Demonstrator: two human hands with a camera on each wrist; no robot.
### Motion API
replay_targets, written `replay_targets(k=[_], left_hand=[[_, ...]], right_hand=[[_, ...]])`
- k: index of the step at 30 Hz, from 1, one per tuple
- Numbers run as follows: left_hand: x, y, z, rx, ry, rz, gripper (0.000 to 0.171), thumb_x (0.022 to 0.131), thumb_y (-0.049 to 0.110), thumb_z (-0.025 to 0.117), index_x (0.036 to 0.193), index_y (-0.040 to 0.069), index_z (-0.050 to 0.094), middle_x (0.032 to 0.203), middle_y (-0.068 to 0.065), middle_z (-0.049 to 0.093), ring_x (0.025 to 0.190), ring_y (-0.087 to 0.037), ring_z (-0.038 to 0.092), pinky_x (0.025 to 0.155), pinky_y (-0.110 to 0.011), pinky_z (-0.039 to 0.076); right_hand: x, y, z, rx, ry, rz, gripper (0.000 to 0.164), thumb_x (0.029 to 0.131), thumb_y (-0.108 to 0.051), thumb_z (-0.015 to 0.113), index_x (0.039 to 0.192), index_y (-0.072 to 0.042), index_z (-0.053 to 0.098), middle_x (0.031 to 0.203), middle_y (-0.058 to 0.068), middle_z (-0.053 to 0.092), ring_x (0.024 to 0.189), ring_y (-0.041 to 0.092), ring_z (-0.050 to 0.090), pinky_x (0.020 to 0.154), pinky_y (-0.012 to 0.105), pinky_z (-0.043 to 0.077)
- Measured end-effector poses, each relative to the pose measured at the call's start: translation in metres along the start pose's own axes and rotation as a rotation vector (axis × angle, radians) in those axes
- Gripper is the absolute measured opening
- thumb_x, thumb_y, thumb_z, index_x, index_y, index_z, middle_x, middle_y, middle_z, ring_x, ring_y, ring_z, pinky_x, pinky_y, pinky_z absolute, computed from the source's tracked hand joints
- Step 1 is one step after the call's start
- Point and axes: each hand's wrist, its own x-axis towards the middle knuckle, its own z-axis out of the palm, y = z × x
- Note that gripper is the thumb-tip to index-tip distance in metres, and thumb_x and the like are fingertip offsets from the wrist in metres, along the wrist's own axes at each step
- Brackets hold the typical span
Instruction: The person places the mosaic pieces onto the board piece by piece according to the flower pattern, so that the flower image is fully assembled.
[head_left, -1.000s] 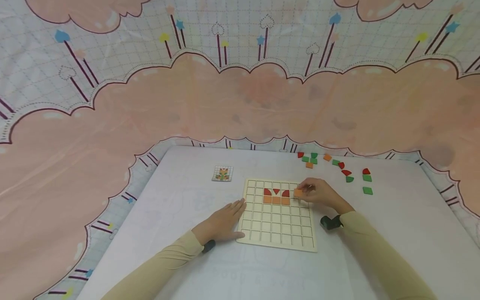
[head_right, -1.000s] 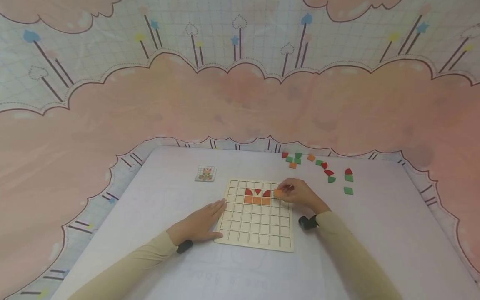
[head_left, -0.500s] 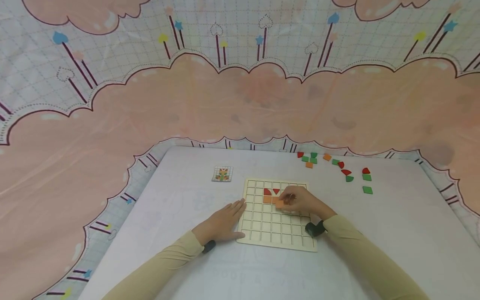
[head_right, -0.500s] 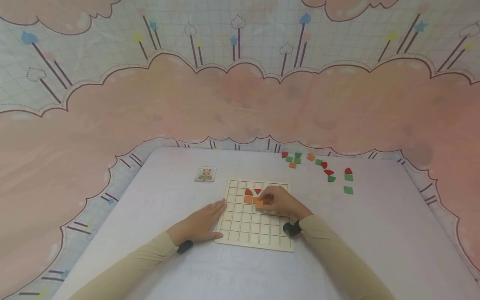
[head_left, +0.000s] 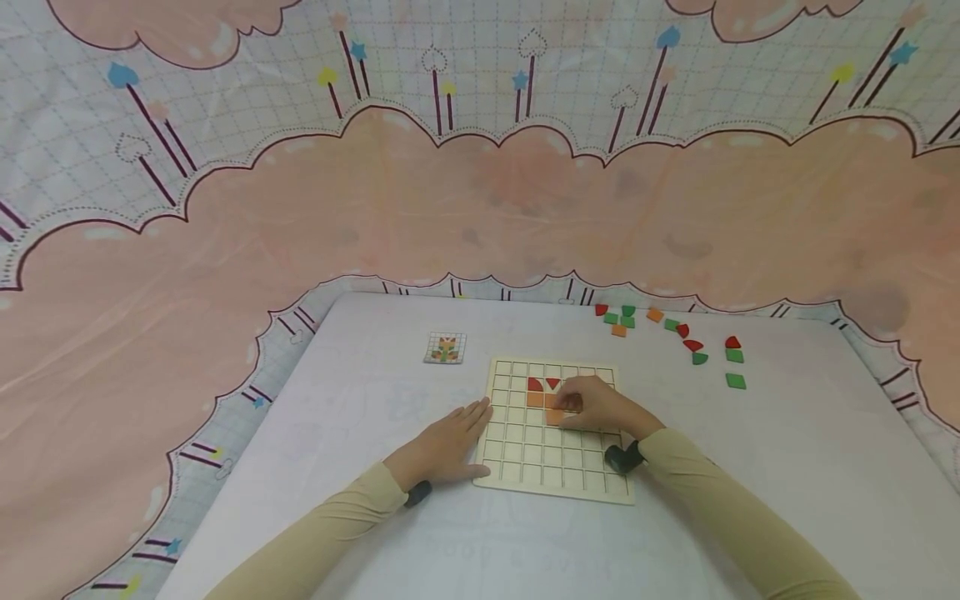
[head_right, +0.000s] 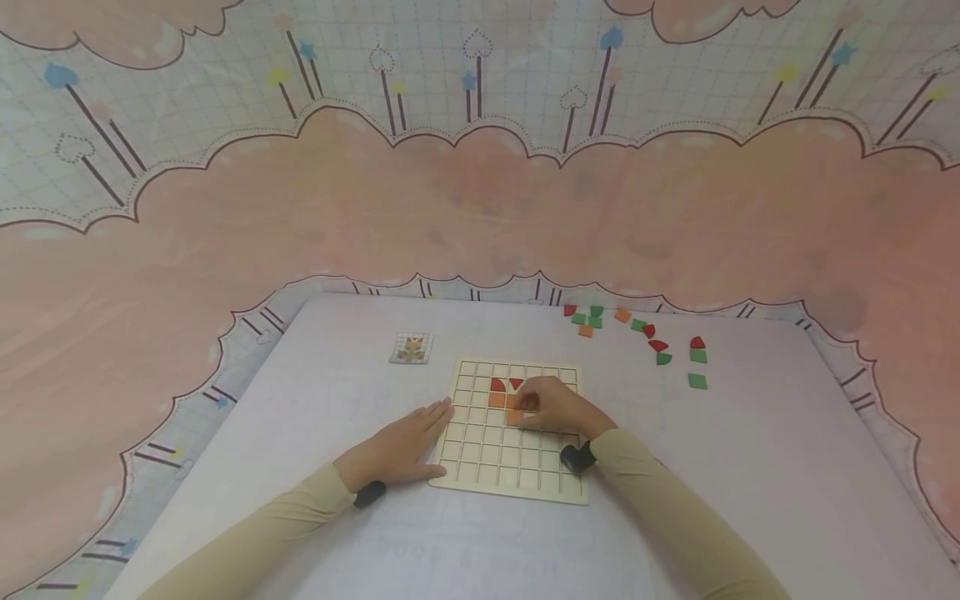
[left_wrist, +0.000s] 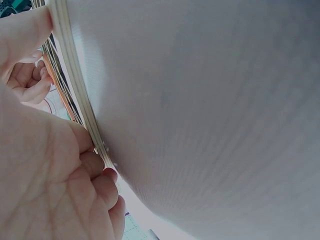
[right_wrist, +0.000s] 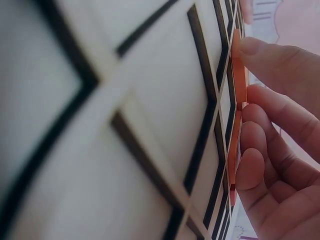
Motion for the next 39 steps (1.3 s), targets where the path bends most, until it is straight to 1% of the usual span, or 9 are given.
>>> replay_targets(k=[7, 12, 17, 19, 21, 26, 32, 36, 39], left_hand=[[0.0, -0.001, 0.002, 0.002, 0.003, 0.003, 0.089, 0.09, 0.059, 0.048, 0.15, 0.002, 0.016, 0.158, -0.014, 0.012, 0.147, -0.025, 0.016, 0.119, -0.038, 0.021], [0.0, -0.002, 0.002, -0.005, 0.002, 0.001, 0.089, 0.09, 0.059, 0.048, 0.15, 0.002, 0.016, 0.158, -0.014, 0.012, 0.146, -0.026, 0.016, 0.119, -0.038, 0.021], [-0.001, -0.002, 0.001, 0.006, 0.002, 0.002, 0.089, 0.09, 0.059, 0.047, 0.15, 0.002, 0.015, 0.158, -0.014, 0.012, 0.147, -0.025, 0.016, 0.119, -0.038, 0.021], [-0.001, -0.002, 0.001, 0.007, 0.002, 0.005, 0.089, 0.09, 0.059, 0.046, 0.15, 0.002, 0.015, 0.158, -0.014, 0.012, 0.147, -0.025, 0.016, 0.119, -0.038, 0.021], [-0.001, -0.002, 0.001, 0.007, 0.004, 0.008, 0.089, 0.09, 0.059, 0.047, 0.15, 0.002, 0.016, 0.158, -0.014, 0.012, 0.147, -0.025, 0.016, 0.119, -0.038, 0.021], [-0.001, -0.001, 0.001, 0.015, 0.01, 0.013, 0.088, 0.09, 0.059, 0.047, 0.15, 0.001, 0.017, 0.158, -0.014, 0.013, 0.146, -0.025, 0.017, 0.119, -0.038, 0.022], [-0.001, -0.001, 0.0, 0.007, 0.006, 0.012, 0.089, 0.09, 0.059, 0.047, 0.15, 0.001, 0.016, 0.158, -0.015, 0.013, 0.146, -0.026, 0.017, 0.119, -0.038, 0.022], [-0.001, -0.001, 0.0, 0.011, 0.004, 0.012, 0.089, 0.09, 0.059, 0.047, 0.15, 0.001, 0.016, 0.158, -0.015, 0.013, 0.146, -0.026, 0.017, 0.119, -0.039, 0.022], [-0.001, -0.001, -0.001, 0.015, 0.002, 0.011, 0.088, 0.09, 0.059, 0.047, 0.15, 0.002, 0.016, 0.158, -0.014, 0.012, 0.146, -0.025, 0.016, 0.119, -0.038, 0.021]], right_hand=[[0.002, 0.0, 0.002, -0.017, -0.012, 0.017, 0.015, 0.076, -0.015, 0.077, 0.088, -0.014, 0.069, 0.084, -0.005, 0.062, 0.077, 0.008, 0.052, 0.068, 0.02, 0.047], [0.005, 0.0, 0.003, -0.04, -0.012, -0.01, 0.013, 0.076, -0.015, 0.078, 0.085, -0.015, 0.068, 0.083, -0.006, 0.062, 0.076, 0.008, 0.051, 0.067, 0.02, 0.047], [0.006, -0.001, 0.002, -0.02, -0.01, -0.005, 0.013, 0.076, -0.015, 0.078, 0.084, -0.016, 0.069, 0.082, -0.005, 0.062, 0.076, 0.008, 0.052, 0.067, 0.021, 0.047], [0.005, 0.0, 0.0, -0.018, -0.008, 0.005, 0.014, 0.075, -0.018, 0.079, 0.085, -0.016, 0.069, 0.083, -0.006, 0.062, 0.076, 0.007, 0.053, 0.068, 0.02, 0.047], [0.003, 0.001, -0.004, -0.012, -0.004, -0.004, 0.015, 0.075, -0.019, 0.079, 0.086, -0.015, 0.069, 0.084, -0.005, 0.063, 0.076, 0.007, 0.053, 0.068, 0.02, 0.048], [-0.006, 0.009, -0.021, 0.031, 0.025, -0.056, 0.018, 0.076, -0.017, 0.078, 0.09, -0.008, 0.07, 0.085, 0.001, 0.065, 0.075, 0.009, 0.054, 0.069, 0.022, 0.05], [-0.022, 0.019, -0.05, 0.042, 0.065, -0.001, 0.022, 0.078, -0.016, 0.076, 0.097, -0.005, 0.07, 0.089, 0.003, 0.067, 0.078, 0.01, 0.055, 0.071, 0.022, 0.05], [-0.034, 0.034, -0.072, 0.012, 0.114, 0.025, 0.025, 0.079, -0.015, 0.075, 0.101, -0.003, 0.069, 0.095, 0.008, 0.068, 0.081, 0.013, 0.058, 0.074, 0.025, 0.053], [-0.043, 0.049, -0.089, -0.001, 0.163, 0.057, 0.027, 0.08, -0.013, 0.074, 0.103, 0.0, 0.068, 0.099, 0.013, 0.068, 0.085, 0.015, 0.058, 0.076, 0.023, 0.053]])
